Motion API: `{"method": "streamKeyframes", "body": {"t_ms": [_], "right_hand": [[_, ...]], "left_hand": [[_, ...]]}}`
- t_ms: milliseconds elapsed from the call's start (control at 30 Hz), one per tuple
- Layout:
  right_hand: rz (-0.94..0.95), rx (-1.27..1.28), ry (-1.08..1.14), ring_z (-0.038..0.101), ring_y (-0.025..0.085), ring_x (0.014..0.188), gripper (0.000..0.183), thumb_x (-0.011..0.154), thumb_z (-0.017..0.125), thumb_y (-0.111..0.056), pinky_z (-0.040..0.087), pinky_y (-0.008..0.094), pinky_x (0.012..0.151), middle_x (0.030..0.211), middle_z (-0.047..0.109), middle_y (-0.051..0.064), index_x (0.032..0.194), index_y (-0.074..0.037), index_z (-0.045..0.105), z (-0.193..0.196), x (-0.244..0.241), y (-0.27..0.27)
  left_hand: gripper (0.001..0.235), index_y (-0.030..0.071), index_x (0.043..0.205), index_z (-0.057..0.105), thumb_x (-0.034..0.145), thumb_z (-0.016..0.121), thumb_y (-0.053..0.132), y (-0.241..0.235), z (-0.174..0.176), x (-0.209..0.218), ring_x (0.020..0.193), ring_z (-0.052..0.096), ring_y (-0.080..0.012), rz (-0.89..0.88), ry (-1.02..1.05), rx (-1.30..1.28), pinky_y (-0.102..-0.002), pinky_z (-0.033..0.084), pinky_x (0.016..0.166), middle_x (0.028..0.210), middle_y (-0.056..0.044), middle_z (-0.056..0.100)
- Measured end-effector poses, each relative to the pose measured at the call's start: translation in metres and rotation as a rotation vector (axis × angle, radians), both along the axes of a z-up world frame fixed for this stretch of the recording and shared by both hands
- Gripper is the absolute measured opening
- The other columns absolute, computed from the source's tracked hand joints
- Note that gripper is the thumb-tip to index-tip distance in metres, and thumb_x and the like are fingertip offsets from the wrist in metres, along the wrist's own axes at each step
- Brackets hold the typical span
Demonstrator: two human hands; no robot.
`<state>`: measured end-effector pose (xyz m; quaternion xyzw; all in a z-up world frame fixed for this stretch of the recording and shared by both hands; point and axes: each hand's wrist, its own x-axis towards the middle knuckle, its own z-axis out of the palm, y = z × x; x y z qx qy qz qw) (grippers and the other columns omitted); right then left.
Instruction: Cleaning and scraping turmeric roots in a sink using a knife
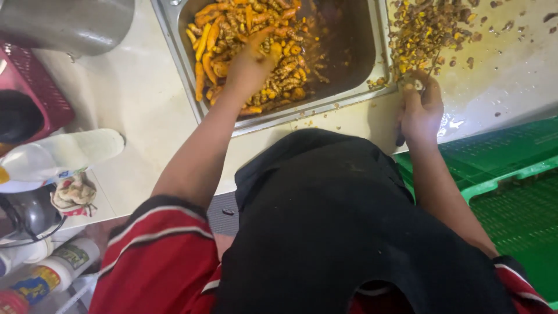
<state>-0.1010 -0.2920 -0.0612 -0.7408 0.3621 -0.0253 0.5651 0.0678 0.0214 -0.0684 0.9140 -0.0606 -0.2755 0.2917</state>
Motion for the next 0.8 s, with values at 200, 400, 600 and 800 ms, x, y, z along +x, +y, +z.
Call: {"method": "streamKeyframes", "body": {"t_ms": [200,400,600,800], "right_hand": [[0.160,-0.102,-0.056,0.049,0.009,0.060,0.056,0.106,0.047,-0.029,0.045,0.025,0.049,0.144,0.057,0.014,0.158,-0.013,0.031,0.069,0.018,0.047],[0.585,0.008,0.068,0.045,0.007,0.067,0.054,0.104,0.044,-0.021,0.042,0.023,0.054,0.127,0.066,0.001,0.158,-0.026,0.041,0.131,0.031,0.088],[0.820,-0.088,-0.272,0.045,0.022,0.148,0.057,0.104,0.057,-0.022,0.035,0.037,0.121,0.160,0.047,0.010,0.157,-0.013,0.039,0.134,0.019,0.099],[0.786,-0.096,-0.346,0.047,0.020,0.145,0.052,0.105,0.057,-0.015,0.034,0.035,0.123,0.158,0.049,0.012,0.154,-0.005,0.043,0.134,0.018,0.099]], "left_hand": [[0.041,0.016,0.139,0.061,0.098,0.060,0.015,-0.010,0.025,-0.024,0.061,0.054,-0.0051,0.734,0.415,-0.965,-0.019,0.040,0.050,0.088,0.002,0.068],[0.047,0.008,0.137,0.059,0.092,0.067,0.000,-0.043,0.069,-0.062,0.095,0.074,-0.0318,0.971,0.568,-1.367,-0.046,0.065,0.081,0.125,-0.018,0.071],[0.025,0.011,0.121,0.063,0.096,0.068,0.010,-0.060,0.075,-0.084,0.097,0.073,-0.0257,0.934,0.461,-1.536,-0.033,0.058,0.072,0.120,-0.014,0.075],[0.027,0.011,0.118,0.065,0.093,0.073,0.011,-0.070,0.072,-0.091,0.091,0.075,-0.0251,0.954,0.461,-1.602,-0.036,0.062,0.076,0.116,-0.016,0.076]]}}
